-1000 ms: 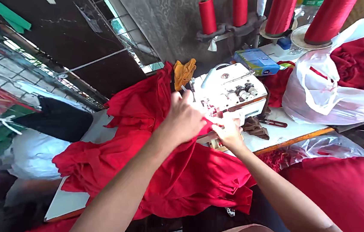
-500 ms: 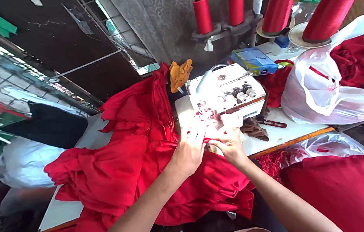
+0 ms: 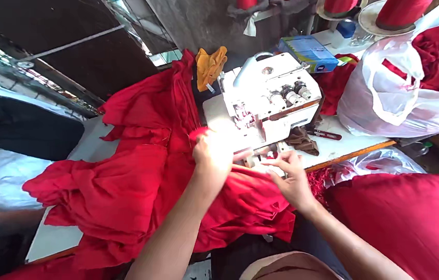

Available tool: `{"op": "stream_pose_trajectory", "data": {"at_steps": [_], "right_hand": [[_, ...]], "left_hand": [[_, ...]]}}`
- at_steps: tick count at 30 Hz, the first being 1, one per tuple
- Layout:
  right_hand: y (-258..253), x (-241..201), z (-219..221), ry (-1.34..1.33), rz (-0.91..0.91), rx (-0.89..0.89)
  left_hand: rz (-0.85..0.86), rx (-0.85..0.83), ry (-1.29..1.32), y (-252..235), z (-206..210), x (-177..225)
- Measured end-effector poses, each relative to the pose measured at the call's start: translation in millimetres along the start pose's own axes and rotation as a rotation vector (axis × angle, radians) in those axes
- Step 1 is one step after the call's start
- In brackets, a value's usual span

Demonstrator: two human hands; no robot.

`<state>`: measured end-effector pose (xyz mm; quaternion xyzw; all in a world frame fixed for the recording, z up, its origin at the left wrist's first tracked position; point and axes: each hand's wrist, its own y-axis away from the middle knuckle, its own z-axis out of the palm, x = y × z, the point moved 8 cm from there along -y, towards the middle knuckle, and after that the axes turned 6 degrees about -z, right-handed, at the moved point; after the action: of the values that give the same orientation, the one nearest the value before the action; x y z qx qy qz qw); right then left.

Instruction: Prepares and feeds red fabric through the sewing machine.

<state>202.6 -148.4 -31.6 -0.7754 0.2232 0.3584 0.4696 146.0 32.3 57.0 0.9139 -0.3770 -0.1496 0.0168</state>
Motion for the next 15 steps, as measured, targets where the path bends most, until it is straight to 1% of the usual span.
{"op": "stream_pose_trajectory", "data": {"at_steps": [1,2,4,5,6,7,8,9,10,11,12,13,14,15], "right_hand": [[4,11,-16,-0.009,0.043,0.029],[8,24,-30,-0.026,0.109,0.072],[15,44,-49,-0.106,0.254,0.190],[18,48,-53,-0.166,0.294,0.241],[18,48,-56,-0.220,0.296,0.272],[16,44,-58,-0.250,0.252,0.269],[15,38,-61,-0.254,0.187,0.238],[17,35,-65,-0.229,0.138,0.201],[26,38,-70,-0.184,0.143,0.159],[38,47,-74,-0.113,0.202,0.103],[52,60,-77,-0.028,0.304,0.018],[67,76,-75,0.047,0.429,-0.092],[83,91,-70,0.071,0.563,-0.207],[98,104,-60,0.060,0.678,-0.296]], "left_hand": [[0.036,0.025,0.065,24,-2,5],[0.141,0.017,0.112,44,-2,21],[0.422,-0.127,0.216,56,13,71],[0.540,-0.110,0.296,49,21,92],[0.643,-0.045,0.409,39,23,104],[0.744,0.019,0.529,32,18,106],[0.840,0.100,0.639,31,6,96],[0.900,0.177,0.729,32,-9,71],[0.918,0.271,0.846,29,-22,28],[0.906,0.368,0.997,20,-29,-31],[0.853,0.472,1.174,5,-30,-106],[0.663,0.513,1.368,-3,-33,-182],[0.356,0.560,1.557,0,-34,-252],[0.033,0.640,1.771,16,-30,-308]]}}
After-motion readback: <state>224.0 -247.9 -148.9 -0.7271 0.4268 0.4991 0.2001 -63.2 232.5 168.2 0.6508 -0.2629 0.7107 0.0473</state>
